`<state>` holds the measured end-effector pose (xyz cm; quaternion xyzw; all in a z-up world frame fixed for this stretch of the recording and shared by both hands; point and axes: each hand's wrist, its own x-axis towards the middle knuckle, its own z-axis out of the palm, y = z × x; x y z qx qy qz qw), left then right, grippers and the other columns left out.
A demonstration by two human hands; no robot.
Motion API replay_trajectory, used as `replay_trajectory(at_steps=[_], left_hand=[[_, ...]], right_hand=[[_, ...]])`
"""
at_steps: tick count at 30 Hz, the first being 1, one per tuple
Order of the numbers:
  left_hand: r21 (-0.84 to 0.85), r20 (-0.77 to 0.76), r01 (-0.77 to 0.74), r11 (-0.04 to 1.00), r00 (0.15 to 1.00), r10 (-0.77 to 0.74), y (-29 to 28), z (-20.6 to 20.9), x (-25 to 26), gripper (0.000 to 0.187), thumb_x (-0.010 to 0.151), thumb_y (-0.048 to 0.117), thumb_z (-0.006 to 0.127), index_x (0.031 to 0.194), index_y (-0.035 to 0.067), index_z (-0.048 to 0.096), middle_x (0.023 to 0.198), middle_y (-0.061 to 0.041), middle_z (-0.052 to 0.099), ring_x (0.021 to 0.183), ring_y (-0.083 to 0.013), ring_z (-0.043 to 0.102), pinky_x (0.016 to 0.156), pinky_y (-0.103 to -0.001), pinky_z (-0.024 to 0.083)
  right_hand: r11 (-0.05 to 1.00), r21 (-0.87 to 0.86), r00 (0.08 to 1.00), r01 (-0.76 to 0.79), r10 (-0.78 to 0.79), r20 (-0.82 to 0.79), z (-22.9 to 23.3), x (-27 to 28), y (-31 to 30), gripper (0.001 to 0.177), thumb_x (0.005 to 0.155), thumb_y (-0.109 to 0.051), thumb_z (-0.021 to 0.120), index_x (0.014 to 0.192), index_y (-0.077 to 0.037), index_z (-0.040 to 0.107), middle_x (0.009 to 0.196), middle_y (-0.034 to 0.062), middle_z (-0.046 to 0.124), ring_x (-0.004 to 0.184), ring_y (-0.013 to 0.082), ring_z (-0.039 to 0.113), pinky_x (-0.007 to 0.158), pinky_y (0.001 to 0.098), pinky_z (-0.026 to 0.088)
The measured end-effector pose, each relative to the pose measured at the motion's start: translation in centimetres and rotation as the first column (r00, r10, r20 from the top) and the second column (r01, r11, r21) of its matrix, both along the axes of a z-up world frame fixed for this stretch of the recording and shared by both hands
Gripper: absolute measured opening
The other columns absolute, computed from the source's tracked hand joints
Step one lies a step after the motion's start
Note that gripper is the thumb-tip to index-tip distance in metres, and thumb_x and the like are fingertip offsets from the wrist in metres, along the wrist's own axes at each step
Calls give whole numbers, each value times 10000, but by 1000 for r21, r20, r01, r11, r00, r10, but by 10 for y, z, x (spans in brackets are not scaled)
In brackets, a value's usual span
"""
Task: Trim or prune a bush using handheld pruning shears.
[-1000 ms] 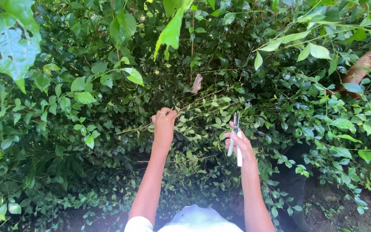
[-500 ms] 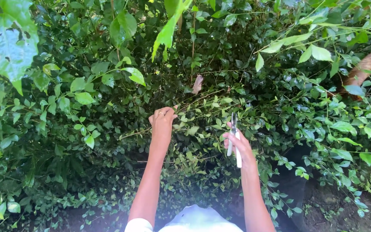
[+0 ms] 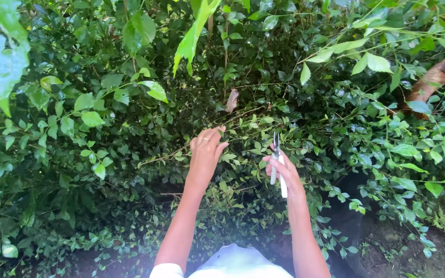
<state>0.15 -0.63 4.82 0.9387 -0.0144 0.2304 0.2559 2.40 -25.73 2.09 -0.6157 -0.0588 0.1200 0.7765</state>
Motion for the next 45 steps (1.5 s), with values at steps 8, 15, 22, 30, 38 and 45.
replay_trajectory(at_steps=[8,15,22,30,38,45], left_hand=[[112,-19,-2,994,1000,4,-4,-18,12,550,962,318,675,1481,228,517,1391,-9,596,1344,-207,472,1035,-475,391],[93,-15,-6,996,1000,8,-8,-11,12,557,965,305,678,1487,211,508,1385,-12,595,1339,-196,469,1045,-461,370],[82,-25,-20,996,999,22,-11,-18,14,543,960,314,682,1472,227,522,1380,18,592,1342,-164,458,1046,-441,359],[158,75,-94,983,994,83,-28,-10,12,305,940,271,718,1202,124,666,1473,-74,493,1416,-283,358,1057,-547,301],[136,97,-113,984,990,100,-38,-6,13,421,932,240,729,1309,130,579,1507,-105,407,1443,-346,285,1033,-631,260],[146,105,-118,982,989,103,-48,-22,20,504,929,249,725,1383,160,527,1519,-77,415,1448,-339,284,1024,-679,225]], right_hand=[[1000,-8,1000,2,-2,-9,4,25,-3,746,880,-372,689,1491,-21,443,1064,168,661,799,188,616,758,376,532],[998,-68,1000,-19,20,14,22,38,2,782,865,-395,720,1487,-6,448,1074,162,658,773,167,596,708,347,536],[1000,0,999,-29,29,22,14,42,1,773,855,-317,739,1482,21,438,1058,179,642,686,122,568,611,307,522],[998,56,998,-24,21,57,13,38,-6,724,860,-205,753,1445,84,440,980,155,654,525,46,502,475,226,463],[1000,-17,995,-17,19,97,2,33,-22,811,869,-305,732,1518,20,371,1002,165,630,621,109,544,582,292,454],[990,-116,990,-80,93,109,-5,26,-35,852,832,-340,755,1533,-22,390,1026,209,640,671,189,550,611,340,413]])
